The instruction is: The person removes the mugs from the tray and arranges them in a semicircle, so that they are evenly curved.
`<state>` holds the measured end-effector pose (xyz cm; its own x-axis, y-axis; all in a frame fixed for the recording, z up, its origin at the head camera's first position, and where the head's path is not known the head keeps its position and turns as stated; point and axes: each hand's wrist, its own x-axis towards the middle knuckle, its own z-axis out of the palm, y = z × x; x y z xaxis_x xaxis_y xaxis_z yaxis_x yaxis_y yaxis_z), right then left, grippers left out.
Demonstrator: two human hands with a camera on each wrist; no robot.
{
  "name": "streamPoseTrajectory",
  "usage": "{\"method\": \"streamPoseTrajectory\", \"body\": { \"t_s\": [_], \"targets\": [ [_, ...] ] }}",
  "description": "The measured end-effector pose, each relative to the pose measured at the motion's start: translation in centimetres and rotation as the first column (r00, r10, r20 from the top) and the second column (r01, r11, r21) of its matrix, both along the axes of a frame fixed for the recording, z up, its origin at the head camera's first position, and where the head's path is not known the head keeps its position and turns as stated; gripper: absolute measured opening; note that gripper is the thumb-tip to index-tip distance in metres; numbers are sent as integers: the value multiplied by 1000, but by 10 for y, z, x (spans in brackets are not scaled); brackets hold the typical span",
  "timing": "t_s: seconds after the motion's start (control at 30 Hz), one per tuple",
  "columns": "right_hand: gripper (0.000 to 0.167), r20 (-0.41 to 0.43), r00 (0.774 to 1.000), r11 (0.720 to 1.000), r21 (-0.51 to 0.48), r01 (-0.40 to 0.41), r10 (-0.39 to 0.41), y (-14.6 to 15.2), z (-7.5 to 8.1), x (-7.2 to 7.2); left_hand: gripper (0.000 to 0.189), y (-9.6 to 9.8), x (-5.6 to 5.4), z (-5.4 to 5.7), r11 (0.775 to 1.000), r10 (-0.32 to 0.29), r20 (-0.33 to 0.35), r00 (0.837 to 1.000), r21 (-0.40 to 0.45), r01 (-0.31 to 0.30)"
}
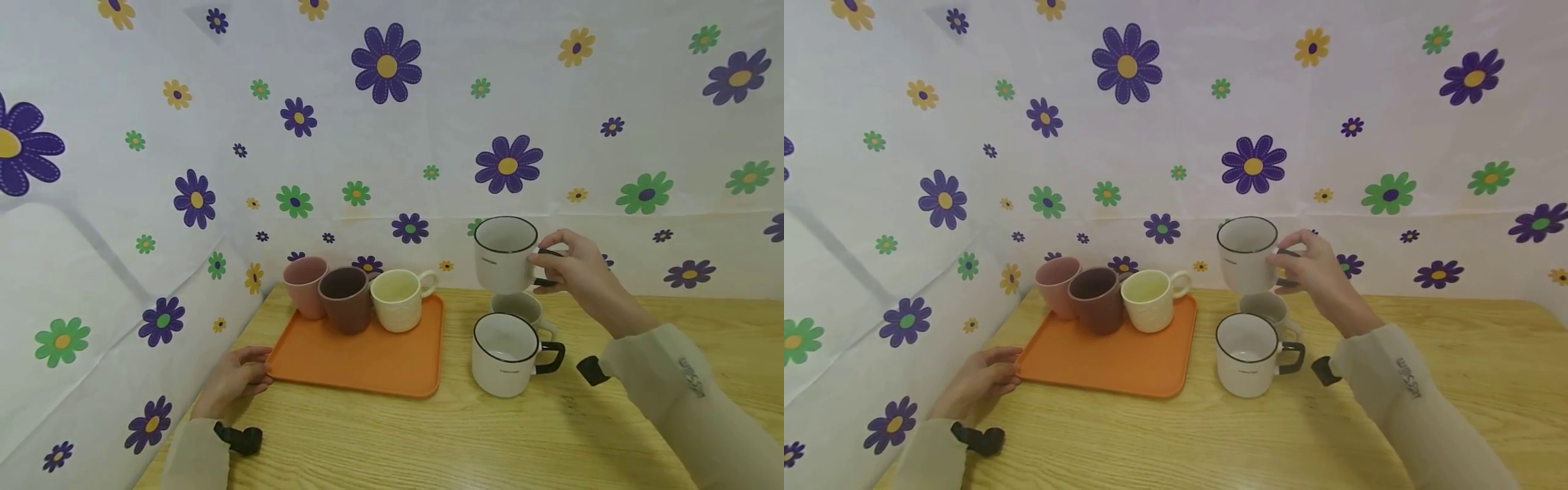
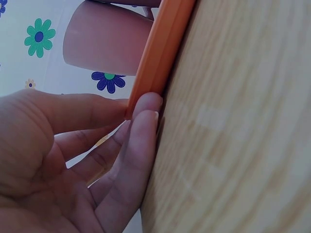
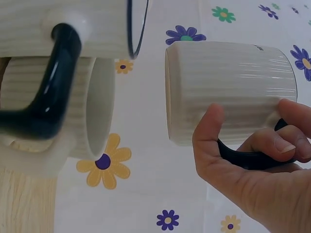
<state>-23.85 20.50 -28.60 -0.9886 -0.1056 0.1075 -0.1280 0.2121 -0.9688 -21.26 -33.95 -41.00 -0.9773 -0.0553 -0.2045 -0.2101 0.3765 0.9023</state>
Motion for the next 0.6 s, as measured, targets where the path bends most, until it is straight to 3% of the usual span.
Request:
{"method": "streamPoseTrajectory", "body": {
  "t_s": [0.6],
  "targets": [
    [18,-53,997,998,-9,60,-60,30,-19,7,47,-1,-2,-2,1000,-10,-8,1000,18,10]
  ]
}}
